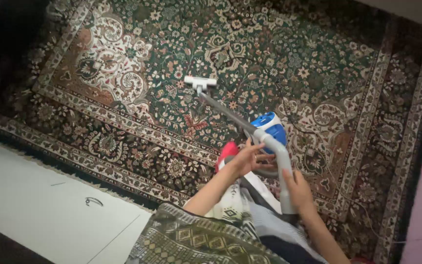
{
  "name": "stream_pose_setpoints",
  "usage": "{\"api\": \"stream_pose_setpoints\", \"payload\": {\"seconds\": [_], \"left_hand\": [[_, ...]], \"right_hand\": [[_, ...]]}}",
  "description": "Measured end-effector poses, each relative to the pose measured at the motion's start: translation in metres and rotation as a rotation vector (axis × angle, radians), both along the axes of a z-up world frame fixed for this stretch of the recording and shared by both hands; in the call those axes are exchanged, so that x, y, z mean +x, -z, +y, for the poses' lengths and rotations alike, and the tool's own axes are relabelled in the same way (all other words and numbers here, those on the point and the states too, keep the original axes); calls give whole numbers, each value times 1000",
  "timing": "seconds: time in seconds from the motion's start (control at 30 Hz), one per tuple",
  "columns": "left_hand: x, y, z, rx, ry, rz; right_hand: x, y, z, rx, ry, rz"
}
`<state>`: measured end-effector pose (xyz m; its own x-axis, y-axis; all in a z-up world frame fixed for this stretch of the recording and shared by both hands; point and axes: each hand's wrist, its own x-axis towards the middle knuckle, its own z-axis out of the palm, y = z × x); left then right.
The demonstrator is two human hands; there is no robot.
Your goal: Vacuuming a patterned carpet in a bedroom.
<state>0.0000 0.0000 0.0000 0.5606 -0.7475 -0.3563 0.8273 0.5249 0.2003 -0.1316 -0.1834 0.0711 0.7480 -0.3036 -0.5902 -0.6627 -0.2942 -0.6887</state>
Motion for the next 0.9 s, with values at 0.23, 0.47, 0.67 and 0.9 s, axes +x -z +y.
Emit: {"api": "stream_pose_setpoints", "payload": {"seconds": [0.23, 0.47, 0.67, 0.9], "left_hand": [[76, 162, 43, 124, 1, 29], [158, 64, 25, 176, 56, 183], [178, 186, -60, 271, 225, 141], [156, 195, -115, 179, 380, 294]], "right_hand": [[54, -9, -6, 288, 328, 15], [102, -48, 12, 242, 287, 108], [142, -96, -6, 57, 149, 338], [70, -34, -85, -90, -203, 396]]}}
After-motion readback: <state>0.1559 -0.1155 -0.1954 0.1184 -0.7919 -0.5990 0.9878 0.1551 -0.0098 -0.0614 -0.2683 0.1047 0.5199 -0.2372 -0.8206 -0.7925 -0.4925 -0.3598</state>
